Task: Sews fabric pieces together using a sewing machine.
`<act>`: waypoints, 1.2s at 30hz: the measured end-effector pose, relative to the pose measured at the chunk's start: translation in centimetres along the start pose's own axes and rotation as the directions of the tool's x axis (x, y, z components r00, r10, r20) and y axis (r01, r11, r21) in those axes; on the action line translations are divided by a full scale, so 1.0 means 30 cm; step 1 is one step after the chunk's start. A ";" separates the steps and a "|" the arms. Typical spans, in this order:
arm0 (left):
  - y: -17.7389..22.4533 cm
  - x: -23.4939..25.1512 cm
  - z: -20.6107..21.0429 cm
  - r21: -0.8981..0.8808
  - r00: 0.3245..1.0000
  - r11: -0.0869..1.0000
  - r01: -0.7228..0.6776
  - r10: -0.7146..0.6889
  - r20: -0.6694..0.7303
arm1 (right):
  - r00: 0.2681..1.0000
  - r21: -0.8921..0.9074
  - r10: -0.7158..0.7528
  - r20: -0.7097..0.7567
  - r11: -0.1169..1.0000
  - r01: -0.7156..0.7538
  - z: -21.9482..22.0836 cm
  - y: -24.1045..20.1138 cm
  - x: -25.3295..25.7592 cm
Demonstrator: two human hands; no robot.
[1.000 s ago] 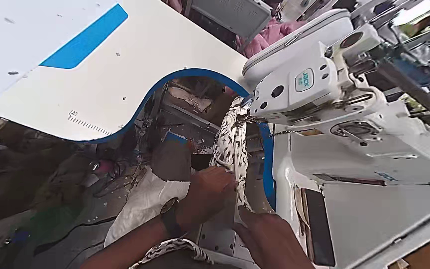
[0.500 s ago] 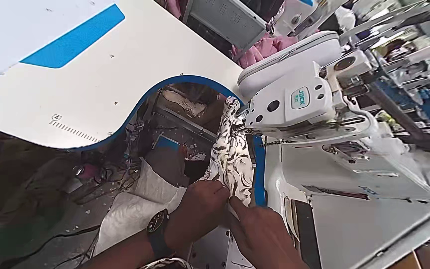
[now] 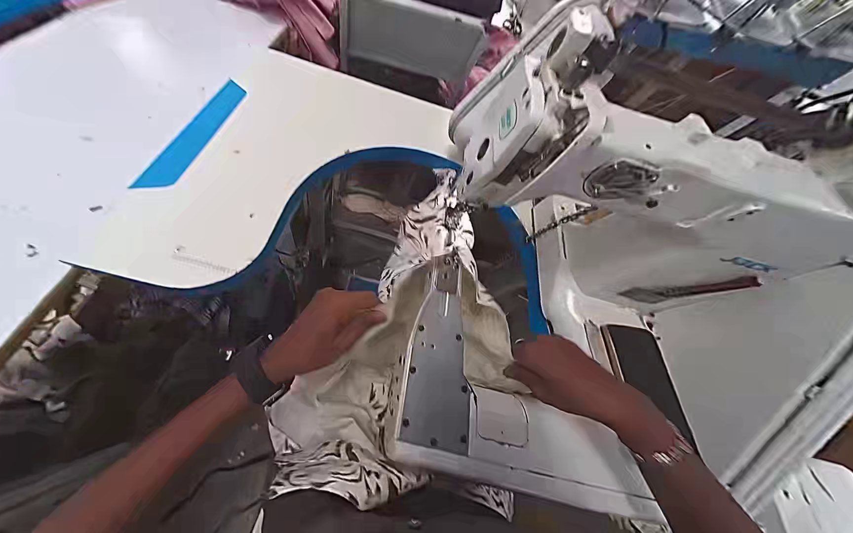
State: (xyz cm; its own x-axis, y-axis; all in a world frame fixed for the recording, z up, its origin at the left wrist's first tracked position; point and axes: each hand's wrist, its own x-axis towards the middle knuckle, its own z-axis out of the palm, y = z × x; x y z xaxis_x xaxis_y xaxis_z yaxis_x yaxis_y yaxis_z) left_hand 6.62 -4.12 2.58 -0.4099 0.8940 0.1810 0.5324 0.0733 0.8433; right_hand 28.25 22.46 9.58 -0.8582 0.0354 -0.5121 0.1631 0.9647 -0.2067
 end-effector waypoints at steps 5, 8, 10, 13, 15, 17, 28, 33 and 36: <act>0.336 -0.063 0.300 0.135 0.982 0.976 0.171 -0.179 0.056 | 0.744 -0.291 -0.111 -0.658 0.950 -0.116 0.102 -0.400 -0.109; 0.291 -0.034 0.292 0.064 0.981 0.980 0.189 -0.191 0.021 | 0.771 -0.219 0.044 -0.636 0.947 -0.234 0.091 -0.395 -0.088; 0.274 -0.025 0.287 0.037 0.989 0.989 0.144 -0.143 -0.035 | 0.783 -0.260 0.061 -0.620 0.925 -0.278 0.036 -0.438 -0.091; 0.239 0.009 0.295 0.063 0.983 0.991 0.119 -0.108 -0.145 | 0.797 -0.312 0.028 -0.603 0.912 -0.268 0.032 -0.473 0.000; 0.208 0.029 0.297 0.078 0.956 0.994 0.075 -0.050 -0.289 | 0.806 -0.286 0.070 -0.588 0.914 -0.289 -0.004 -0.460 0.032; 0.191 0.037 0.301 0.093 0.929 0.995 0.026 0.010 -0.370 | 0.807 -0.286 0.088 -0.584 0.908 -0.307 -0.016 -0.455 0.056; 0.075 0.185 0.334 -0.099 0.884 0.995 -0.012 -0.036 -0.467 | 0.743 -0.191 0.215 -0.634 0.887 -0.420 -0.086 -0.374 0.212; 0.043 0.287 0.329 -0.222 0.874 0.974 -0.043 -0.071 -0.482 | 0.693 -0.111 0.245 -0.679 0.898 -0.426 -0.104 -0.306 0.303; 0.063 0.246 0.275 -0.274 0.923 0.957 0.092 -0.186 -0.337 | 0.799 0.040 0.318 -0.510 0.937 -0.348 -0.060 -0.208 0.203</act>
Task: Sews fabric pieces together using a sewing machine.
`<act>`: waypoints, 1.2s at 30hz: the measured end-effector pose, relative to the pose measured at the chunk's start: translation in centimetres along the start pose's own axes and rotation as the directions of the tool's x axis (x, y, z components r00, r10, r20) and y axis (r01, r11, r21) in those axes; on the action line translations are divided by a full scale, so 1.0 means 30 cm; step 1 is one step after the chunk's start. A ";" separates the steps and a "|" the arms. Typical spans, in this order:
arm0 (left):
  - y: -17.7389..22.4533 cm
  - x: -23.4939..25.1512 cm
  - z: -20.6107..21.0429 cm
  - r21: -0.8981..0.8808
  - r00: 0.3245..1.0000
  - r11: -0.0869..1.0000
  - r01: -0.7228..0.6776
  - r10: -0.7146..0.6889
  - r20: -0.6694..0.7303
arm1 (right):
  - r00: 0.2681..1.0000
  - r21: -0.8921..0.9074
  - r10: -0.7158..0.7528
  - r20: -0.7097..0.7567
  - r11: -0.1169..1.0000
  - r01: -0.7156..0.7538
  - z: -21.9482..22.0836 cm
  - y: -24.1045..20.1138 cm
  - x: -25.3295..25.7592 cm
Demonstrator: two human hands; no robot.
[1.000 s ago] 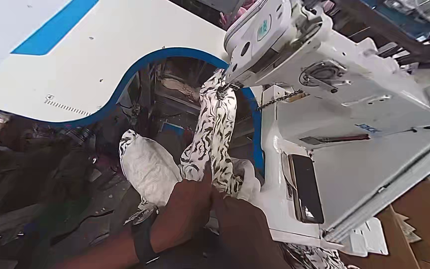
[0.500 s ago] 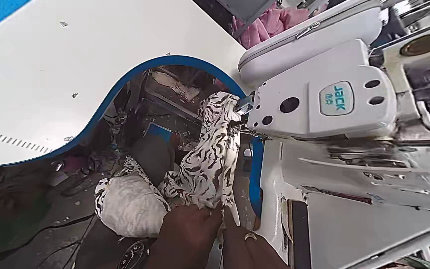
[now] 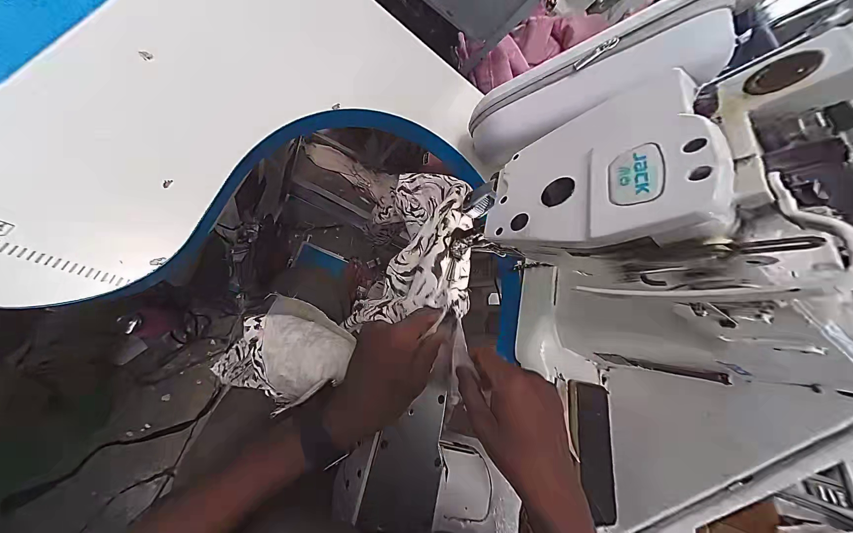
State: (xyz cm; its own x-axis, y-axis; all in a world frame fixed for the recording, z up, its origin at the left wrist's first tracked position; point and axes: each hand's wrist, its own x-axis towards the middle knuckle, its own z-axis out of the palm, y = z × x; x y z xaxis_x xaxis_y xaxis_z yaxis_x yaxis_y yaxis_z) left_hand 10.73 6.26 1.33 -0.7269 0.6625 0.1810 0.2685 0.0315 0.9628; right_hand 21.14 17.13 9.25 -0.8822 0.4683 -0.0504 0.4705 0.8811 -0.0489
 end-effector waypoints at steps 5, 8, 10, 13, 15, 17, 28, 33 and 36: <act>-0.054 -0.102 -0.060 0.029 0.981 0.990 -0.138 0.132 0.141 | 0.984 0.206 -0.165 0.066 0.967 0.148 0.012 0.156 -0.127; -0.034 -0.056 -0.042 0.049 0.939 0.962 -0.268 0.250 0.237 | 0.928 0.021 -0.366 -0.065 0.930 0.368 -0.048 -0.011 -0.075; -0.048 0.003 -0.065 -0.075 0.906 0.971 -0.226 0.238 0.350 | 0.925 -0.036 -0.377 -0.036 0.926 0.376 -0.016 -0.069 -0.034; -0.123 0.083 -0.058 -0.381 0.878 0.922 -0.072 0.240 0.414 | 0.942 -0.069 -0.334 0.017 0.940 0.335 -0.016 -0.079 0.010; -0.134 0.110 -0.043 -0.439 0.893 0.899 -0.004 0.200 0.403 | 0.961 -0.025 -0.275 0.037 0.961 0.276 -0.025 -0.079 0.035; -0.116 0.090 -0.032 -0.393 0.937 0.919 0.016 0.124 0.327 | 0.974 0.022 -0.225 0.019 0.974 0.225 -0.027 -0.052 0.032; -0.113 0.097 -0.303 0.157 0.958 0.961 -0.227 0.192 0.211 | 0.879 0.471 -0.436 0.193 0.827 0.307 0.029 0.244 0.031; -0.073 -0.035 -0.211 0.385 0.958 0.890 -0.243 0.160 0.237 | 0.921 0.240 -0.218 0.324 0.960 0.143 -0.049 0.202 -0.159; -0.060 -0.107 -0.191 0.374 0.978 0.904 -0.207 0.177 0.113 | 0.856 0.272 -0.174 0.488 0.961 0.041 0.103 0.319 -0.132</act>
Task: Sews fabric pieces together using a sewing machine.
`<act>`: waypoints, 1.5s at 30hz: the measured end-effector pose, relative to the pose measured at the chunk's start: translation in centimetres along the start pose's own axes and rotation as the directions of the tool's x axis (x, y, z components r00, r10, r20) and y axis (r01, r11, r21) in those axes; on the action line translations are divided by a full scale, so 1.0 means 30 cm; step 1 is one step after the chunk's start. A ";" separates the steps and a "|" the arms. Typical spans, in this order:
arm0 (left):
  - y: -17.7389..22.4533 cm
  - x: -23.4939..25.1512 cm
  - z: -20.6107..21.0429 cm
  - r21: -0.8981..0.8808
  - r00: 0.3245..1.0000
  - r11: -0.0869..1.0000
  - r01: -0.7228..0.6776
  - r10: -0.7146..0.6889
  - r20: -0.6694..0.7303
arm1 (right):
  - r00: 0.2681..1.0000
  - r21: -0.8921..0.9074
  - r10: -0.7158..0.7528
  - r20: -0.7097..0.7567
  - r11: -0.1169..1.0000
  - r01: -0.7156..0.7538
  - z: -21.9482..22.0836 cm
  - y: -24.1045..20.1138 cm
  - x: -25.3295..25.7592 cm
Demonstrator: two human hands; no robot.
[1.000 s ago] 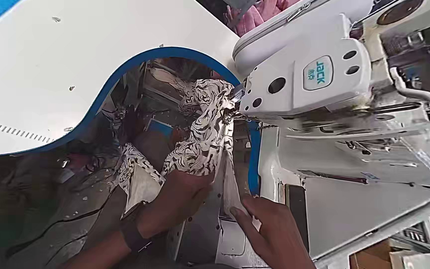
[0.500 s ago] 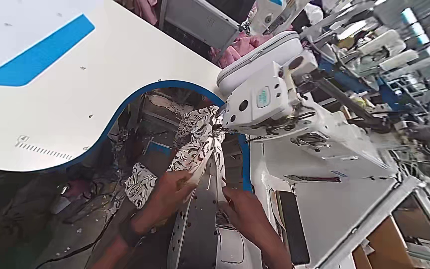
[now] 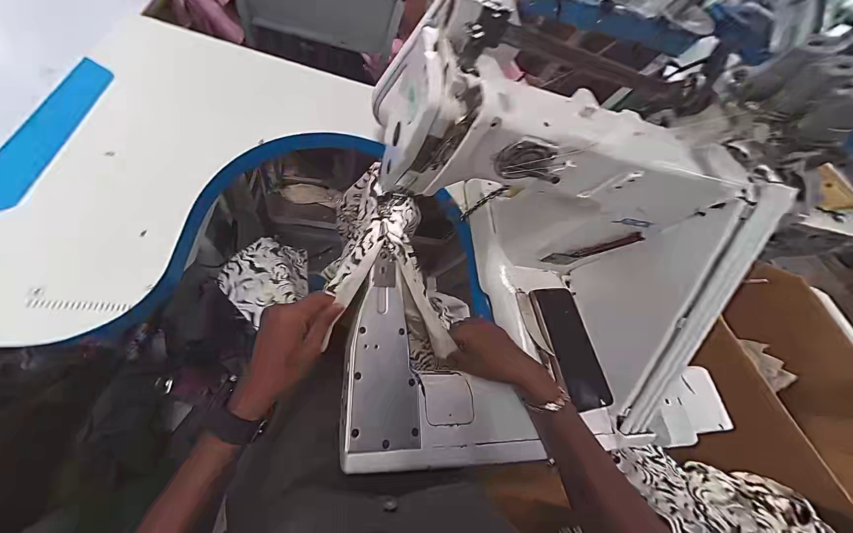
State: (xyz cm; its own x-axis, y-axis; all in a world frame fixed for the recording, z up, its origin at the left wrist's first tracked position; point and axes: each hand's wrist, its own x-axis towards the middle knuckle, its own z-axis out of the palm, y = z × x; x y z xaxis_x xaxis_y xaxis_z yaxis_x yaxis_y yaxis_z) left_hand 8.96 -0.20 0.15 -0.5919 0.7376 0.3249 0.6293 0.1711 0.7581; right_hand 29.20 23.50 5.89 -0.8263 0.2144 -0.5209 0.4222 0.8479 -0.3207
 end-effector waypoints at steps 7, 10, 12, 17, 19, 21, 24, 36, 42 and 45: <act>0.167 -0.106 0.164 -0.121 0.994 0.992 -0.033 0.019 -0.112 | 0.766 -0.340 -0.502 -0.402 0.858 0.384 0.023 -0.328 -0.172; 0.145 -0.081 0.183 -0.152 0.985 0.986 -0.065 0.038 -0.169 | 0.854 -0.297 -0.447 -0.266 0.881 0.369 0.093 -0.378 -0.108; 0.120 -0.038 0.194 -0.221 0.980 0.973 -0.064 0.020 -0.197 | 0.916 -0.300 -0.347 -0.200 0.912 0.280 0.023 -0.431 -0.113; 0.109 0.048 0.177 -0.209 0.991 0.978 0.007 -0.034 -0.126 | 0.968 -0.247 -0.232 -0.096 0.948 0.203 -0.040 -0.495 -0.110; 0.123 0.057 0.129 -0.137 0.999 0.989 0.048 -0.048 0.003 | 0.973 -0.275 -0.188 -0.135 0.950 0.146 -0.037 -0.485 -0.093; 0.124 0.041 0.118 -0.105 0.999 0.994 0.025 -0.019 0.049 | 0.978 -0.295 -0.161 -0.134 0.949 0.115 -0.057 -0.499 -0.094; 0.115 0.052 0.146 -0.109 1.000 0.994 0.000 0.001 0.009 | 0.973 -0.288 -0.184 -0.138 0.947 0.138 -0.067 -0.481 -0.075; 0.083 0.104 0.047 -0.322 0.922 0.942 0.096 0.037 0.384 | 0.894 -0.475 -0.215 -0.393 0.880 0.003 -0.021 -0.474 -0.008; 0.046 0.105 0.039 -0.433 0.922 0.894 0.116 0.065 0.381 | 0.859 -0.563 -0.268 -0.437 0.826 -0.028 -0.043 -0.461 0.039; 0.017 0.141 0.058 -0.488 0.935 0.865 0.122 0.066 0.350 | 0.816 -0.602 -0.327 -0.476 0.798 -0.032 -0.052 -0.439 0.083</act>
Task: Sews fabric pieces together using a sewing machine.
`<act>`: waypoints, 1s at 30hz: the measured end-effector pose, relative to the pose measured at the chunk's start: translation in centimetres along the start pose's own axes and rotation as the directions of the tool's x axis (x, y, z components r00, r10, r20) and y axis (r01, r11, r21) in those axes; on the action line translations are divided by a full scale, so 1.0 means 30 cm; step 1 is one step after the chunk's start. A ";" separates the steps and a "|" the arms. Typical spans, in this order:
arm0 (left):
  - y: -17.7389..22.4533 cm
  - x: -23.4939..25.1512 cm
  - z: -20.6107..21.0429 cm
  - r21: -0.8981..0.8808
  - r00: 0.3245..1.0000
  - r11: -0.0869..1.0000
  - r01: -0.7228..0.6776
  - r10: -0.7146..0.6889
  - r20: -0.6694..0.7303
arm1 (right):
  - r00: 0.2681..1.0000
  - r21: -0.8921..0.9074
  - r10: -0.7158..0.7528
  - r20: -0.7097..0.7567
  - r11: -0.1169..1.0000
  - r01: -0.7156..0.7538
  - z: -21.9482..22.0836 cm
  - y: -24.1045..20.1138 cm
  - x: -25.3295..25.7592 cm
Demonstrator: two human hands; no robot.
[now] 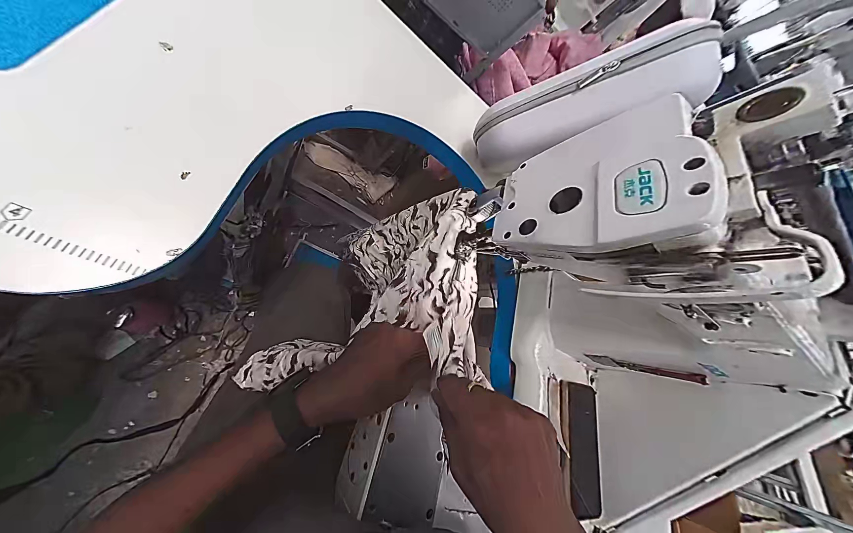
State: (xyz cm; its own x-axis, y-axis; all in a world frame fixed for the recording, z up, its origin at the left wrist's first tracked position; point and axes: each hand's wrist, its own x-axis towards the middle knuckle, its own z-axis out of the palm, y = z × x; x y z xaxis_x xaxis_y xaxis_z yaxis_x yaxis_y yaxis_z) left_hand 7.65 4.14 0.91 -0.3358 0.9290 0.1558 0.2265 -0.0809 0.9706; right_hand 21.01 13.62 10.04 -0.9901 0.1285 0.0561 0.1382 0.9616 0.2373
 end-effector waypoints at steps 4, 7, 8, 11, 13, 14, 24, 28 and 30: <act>-0.026 0.064 0.014 -0.095 0.997 0.995 0.029 -0.036 -0.071 | 0.995 0.139 0.055 -0.087 0.989 -0.043 0.063 0.039 0.032; -0.013 0.041 0.012 -0.154 0.956 0.983 0.103 -0.140 -0.256 | 0.990 0.264 0.130 -0.062 0.958 -0.110 0.008 0.171 -0.030; -0.005 0.045 -0.006 -0.103 0.945 0.987 0.121 -0.146 -0.291 | 0.987 0.257 0.147 -0.067 0.958 -0.125 -0.009 0.235 -0.052; 0.079 0.168 -0.042 0.282 0.997 0.957 0.075 -0.065 -0.043 | 0.981 0.269 0.165 -0.101 0.954 -0.132 -0.010 0.353 -0.080; 0.171 0.273 0.009 0.508 0.962 0.859 0.067 -0.191 0.195 | 0.970 0.251 0.198 -0.139 0.955 -0.159 -0.012 0.365 -0.079; 0.215 0.283 0.042 0.571 0.938 0.815 0.098 -0.268 0.222 | 0.965 0.248 0.223 -0.142 0.951 -0.183 -0.004 0.355 -0.090; 0.125 -0.025 0.149 0.233 0.942 0.949 0.211 -0.134 -0.306 | 0.953 0.328 0.160 -0.257 0.942 -0.070 0.023 0.018 -0.159; 0.072 0.006 0.159 0.260 0.889 0.957 0.129 0.004 -0.457 | 0.904 0.345 0.218 -0.369 0.935 -0.085 0.066 -0.032 -0.123; 0.052 0.012 0.158 0.246 0.882 0.964 0.097 0.031 -0.471 | 0.880 0.344 0.253 -0.402 0.932 -0.111 0.076 -0.040 -0.124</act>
State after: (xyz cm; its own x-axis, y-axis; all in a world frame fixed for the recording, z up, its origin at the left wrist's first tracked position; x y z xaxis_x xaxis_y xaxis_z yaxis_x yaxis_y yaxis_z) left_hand 12.22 6.06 1.62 -0.7195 0.6465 0.2538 0.4107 0.1014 0.9061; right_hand 24.46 12.55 7.35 -0.8267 0.2589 0.4995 0.2309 0.9658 -0.1183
